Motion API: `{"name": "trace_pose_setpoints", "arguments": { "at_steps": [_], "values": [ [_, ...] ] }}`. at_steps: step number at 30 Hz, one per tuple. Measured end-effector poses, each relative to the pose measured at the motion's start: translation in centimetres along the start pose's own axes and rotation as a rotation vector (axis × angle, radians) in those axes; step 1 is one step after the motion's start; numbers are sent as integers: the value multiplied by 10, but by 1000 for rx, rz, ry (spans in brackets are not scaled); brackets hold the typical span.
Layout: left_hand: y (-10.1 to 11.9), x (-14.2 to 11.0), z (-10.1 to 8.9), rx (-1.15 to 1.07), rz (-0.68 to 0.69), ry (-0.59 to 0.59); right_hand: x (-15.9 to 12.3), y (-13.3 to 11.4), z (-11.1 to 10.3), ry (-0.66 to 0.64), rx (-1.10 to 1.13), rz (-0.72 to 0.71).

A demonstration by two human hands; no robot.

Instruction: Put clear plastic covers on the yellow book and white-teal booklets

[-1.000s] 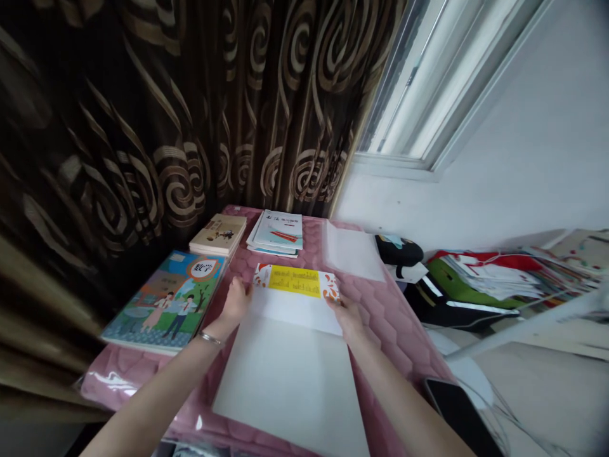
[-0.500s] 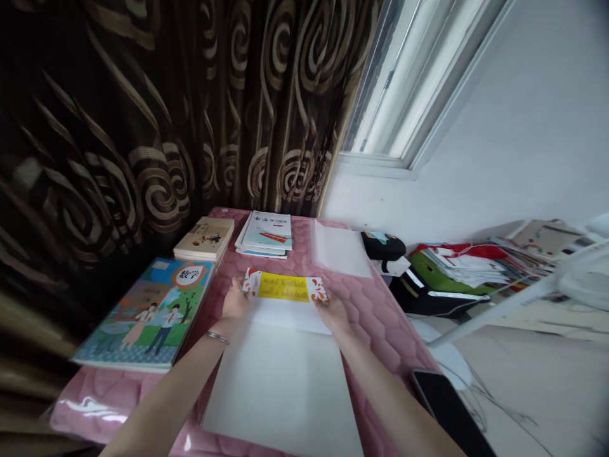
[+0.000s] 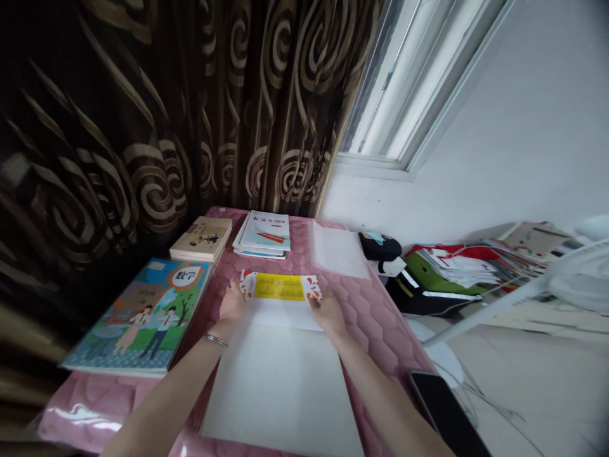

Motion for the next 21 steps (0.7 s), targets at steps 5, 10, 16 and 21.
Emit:
{"name": "trace_pose_setpoints", "arguments": {
  "at_steps": [5, 10, 16, 21],
  "values": [
    [2, 0, 1, 54, 14, -57, -35, -40, -2, -58, -371, -372],
    [8, -4, -4, 103, 38, -75, -57, -51, 21, -340, -477, -439],
    [26, -15, -10, 398, 214, -21, -55, -44, 30, -393, -537, -356],
    [50, -22, 28, 481, 510, -275, -56, -46, 29, -409, -568, -371]
  ]
}}
Point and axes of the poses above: each hand's wrist, its own x-axis towards the middle knuckle, its own z-axis out of the palm, y = z × x, the point moved 3 cm from there along x, towards the middle knuckle, and after that the axes turned 10 degrees about z, right-handed, at the moved point
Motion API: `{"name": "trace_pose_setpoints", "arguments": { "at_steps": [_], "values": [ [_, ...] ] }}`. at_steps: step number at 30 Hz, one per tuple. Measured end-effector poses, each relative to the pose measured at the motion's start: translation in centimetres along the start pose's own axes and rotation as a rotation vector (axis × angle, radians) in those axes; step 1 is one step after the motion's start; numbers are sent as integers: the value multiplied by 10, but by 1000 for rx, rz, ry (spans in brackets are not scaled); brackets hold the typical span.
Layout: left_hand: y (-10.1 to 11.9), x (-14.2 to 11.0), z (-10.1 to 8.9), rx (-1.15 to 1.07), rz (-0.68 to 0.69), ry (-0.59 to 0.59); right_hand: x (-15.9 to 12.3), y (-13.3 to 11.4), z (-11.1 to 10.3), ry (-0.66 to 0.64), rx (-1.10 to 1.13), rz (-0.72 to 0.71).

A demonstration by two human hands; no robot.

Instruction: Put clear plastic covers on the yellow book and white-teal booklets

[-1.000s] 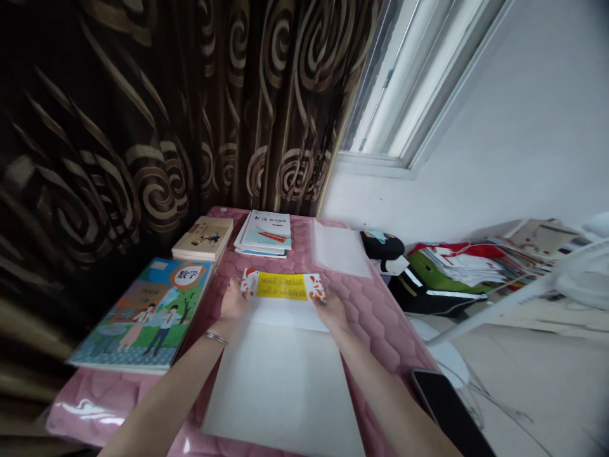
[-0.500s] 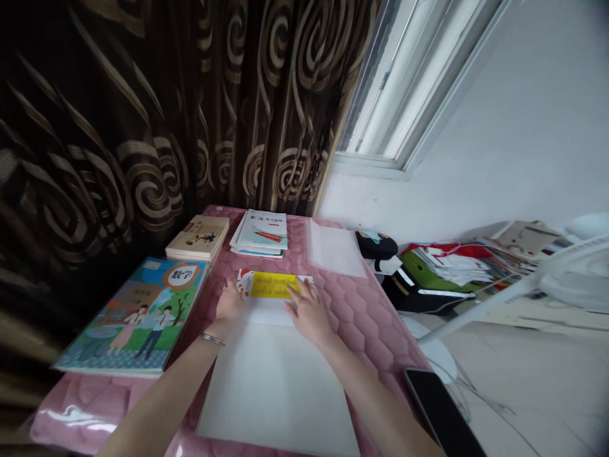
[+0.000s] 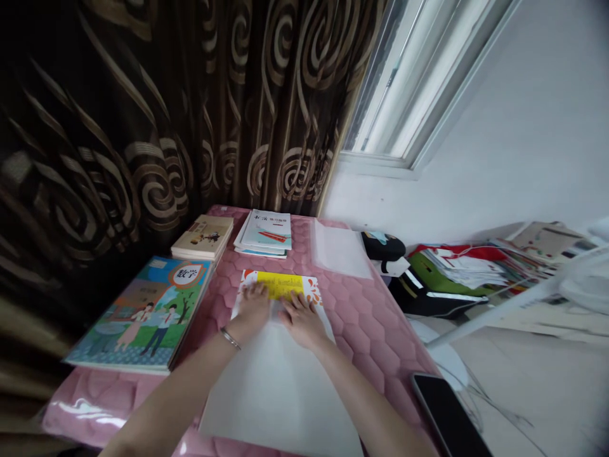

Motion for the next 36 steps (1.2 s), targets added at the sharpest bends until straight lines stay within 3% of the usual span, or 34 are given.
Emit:
{"name": "trace_pose_setpoints", "arguments": {
  "at_steps": [3, 6, 13, 17, 20, 23, 26, 29, 36],
  "values": [
    [17, 18, 16, -93, 111, -112, 0, -1, 0, -27, -28, 1],
    [18, 34, 22, -137, 136, -150, 0, -2, -1, -45, -38, 7],
    [-27, 39, 20, -124, 48, -105, 0, -1, 1, -63, -41, 36],
    [-36, 38, 22, -97, 26, -68, 5, -6, -2, -110, -21, 58],
    [-34, 37, 21, -82, 29, -73, 20, -26, -6, -108, 69, 48],
    [-32, 36, 18, -55, 38, -122, 44, -52, -7, -31, 190, -66],
    [-31, 35, 15, -48, 32, -118, 66, -57, 0, -41, 202, -53],
    [-30, 35, 14, -70, 34, -79, 75, -39, 4, -46, 125, -20],
    [-32, 40, 20, -101, 13, -82, 68, 37, -6, -39, -41, 209]
  ]
}}
Point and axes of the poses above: each hand's wrist, its own x-axis towards the middle knuckle, its own z-axis out of the palm, y = z × x, the point moved 3 cm from there along x, towards the middle knuckle, and after that the axes turned 10 degrees about z, right-handed, at the moved point
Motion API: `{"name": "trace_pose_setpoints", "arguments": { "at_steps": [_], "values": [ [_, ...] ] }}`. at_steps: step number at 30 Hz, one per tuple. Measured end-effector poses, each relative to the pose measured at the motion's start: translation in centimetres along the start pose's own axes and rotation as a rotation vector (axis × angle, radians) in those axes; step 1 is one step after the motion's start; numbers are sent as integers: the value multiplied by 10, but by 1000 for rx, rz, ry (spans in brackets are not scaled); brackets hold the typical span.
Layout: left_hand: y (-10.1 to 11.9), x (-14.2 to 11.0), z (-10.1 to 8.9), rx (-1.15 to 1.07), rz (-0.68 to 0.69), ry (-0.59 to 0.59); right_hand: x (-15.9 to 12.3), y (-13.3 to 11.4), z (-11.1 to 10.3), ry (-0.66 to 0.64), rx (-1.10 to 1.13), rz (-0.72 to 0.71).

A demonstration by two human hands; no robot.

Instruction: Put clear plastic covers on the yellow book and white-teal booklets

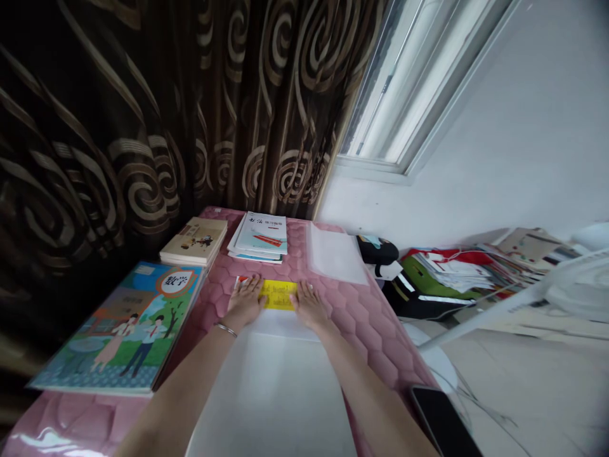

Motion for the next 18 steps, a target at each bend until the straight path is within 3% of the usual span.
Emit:
{"name": "trace_pose_setpoints", "arguments": {
  "at_steps": [5, 12, 15, 18],
  "values": [
    [-5, -2, -4, 2, -66, 4, 2, 12, 0, -2, -24, 33],
    [-28, -14, -17, 78, -324, 68, 1, 9, 4, 34, -18, 14],
    [-7, -9, -14, 105, -326, 67, 3, 10, 7, 39, -24, 8],
    [37, 3, -3, 47, -97, 22, 5, 12, 9, 49, -31, 5]
  ]
}}
Point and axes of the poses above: each hand's wrist, its own x-axis towards the middle knuckle, its own z-axis out of the palm, y = z × x, the point moved 3 cm from there along x, towards the middle knuckle, and after that the axes turned 10 degrees about z, right-handed, at the moved point
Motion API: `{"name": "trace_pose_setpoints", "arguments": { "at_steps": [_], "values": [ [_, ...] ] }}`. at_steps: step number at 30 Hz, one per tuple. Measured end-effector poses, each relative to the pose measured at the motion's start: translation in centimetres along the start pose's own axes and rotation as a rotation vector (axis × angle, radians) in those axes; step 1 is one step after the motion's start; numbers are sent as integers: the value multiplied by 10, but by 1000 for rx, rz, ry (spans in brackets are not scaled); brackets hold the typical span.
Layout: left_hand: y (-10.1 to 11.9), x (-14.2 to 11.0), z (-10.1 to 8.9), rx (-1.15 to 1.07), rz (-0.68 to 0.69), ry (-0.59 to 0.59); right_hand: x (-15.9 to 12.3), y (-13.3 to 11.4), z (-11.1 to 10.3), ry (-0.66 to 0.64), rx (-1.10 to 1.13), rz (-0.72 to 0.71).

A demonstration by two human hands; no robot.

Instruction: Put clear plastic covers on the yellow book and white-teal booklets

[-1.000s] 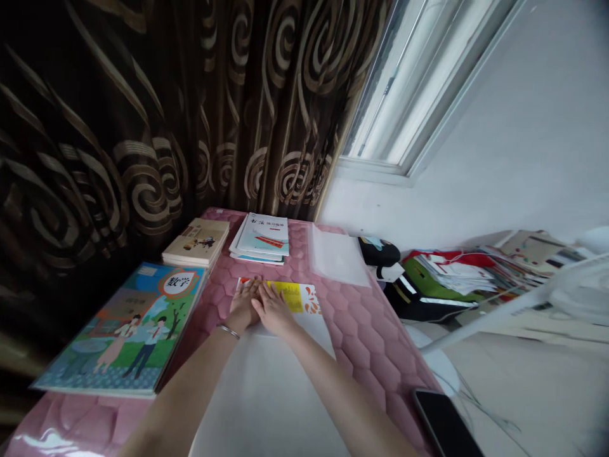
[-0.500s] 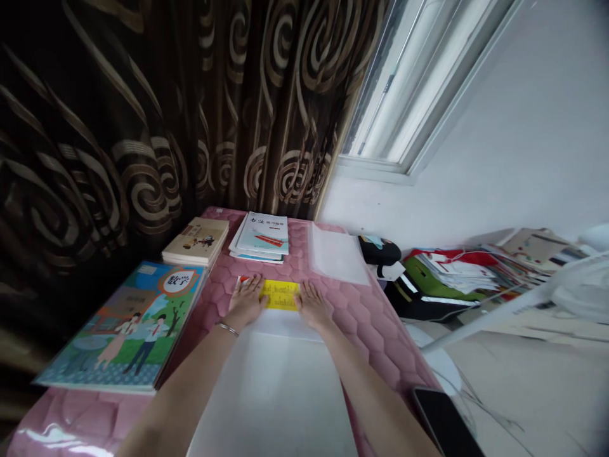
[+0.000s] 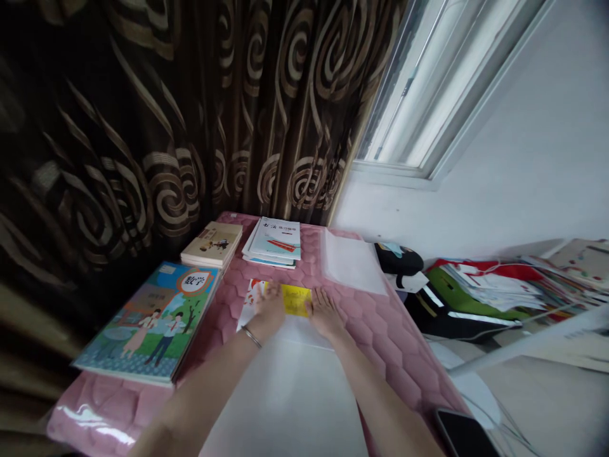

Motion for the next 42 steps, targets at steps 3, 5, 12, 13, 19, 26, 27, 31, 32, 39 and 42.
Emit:
{"name": "trace_pose_setpoints", "arguments": {
  "at_steps": [3, 5, 12, 13, 19, 26, 27, 31, 32, 39, 42],
  "values": [
    [34, 5, 10, -73, 161, -55, 1, 0, 2, 26, -25, -14],
    [37, 6, 12, -111, 175, -62, 1, 0, 3, 33, -35, -13],
    [-16, -5, -5, -84, 10, -42, 1, 0, 2, 6, -20, 3],
    [-21, -7, -6, -84, 14, -44, 0, 0, 0, 0, -25, 7],
    [-22, -5, 0, -94, 4, -28, -7, -28, -12, -11, -57, 9],
    [-24, -6, 1, -67, 52, 8, -20, -92, -1, -48, 195, -233],
    [-24, -7, 1, -66, 55, 10, -20, -88, 0, -42, 180, -209],
    [-23, -8, 0, -76, 27, -5, -12, -43, -1, -16, 81, -20],
    [-24, -8, -1, -79, 17, -15, -10, -29, -1, -15, 68, 31],
    [-19, -14, -8, -68, 7, -62, -4, 2, 3, -7, 6, 112],
    [-9, -40, -8, -53, -9, -70, -6, -2, 4, 4, -7, 104]
  ]
}}
Point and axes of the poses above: each hand's wrist, its own x-axis towards the middle knuckle, its own z-axis out of the palm, y = z × x, the point moved 3 cm from there along x, towards the middle knuckle, and after that the axes turned 10 degrees about z, right-handed, at the moved point
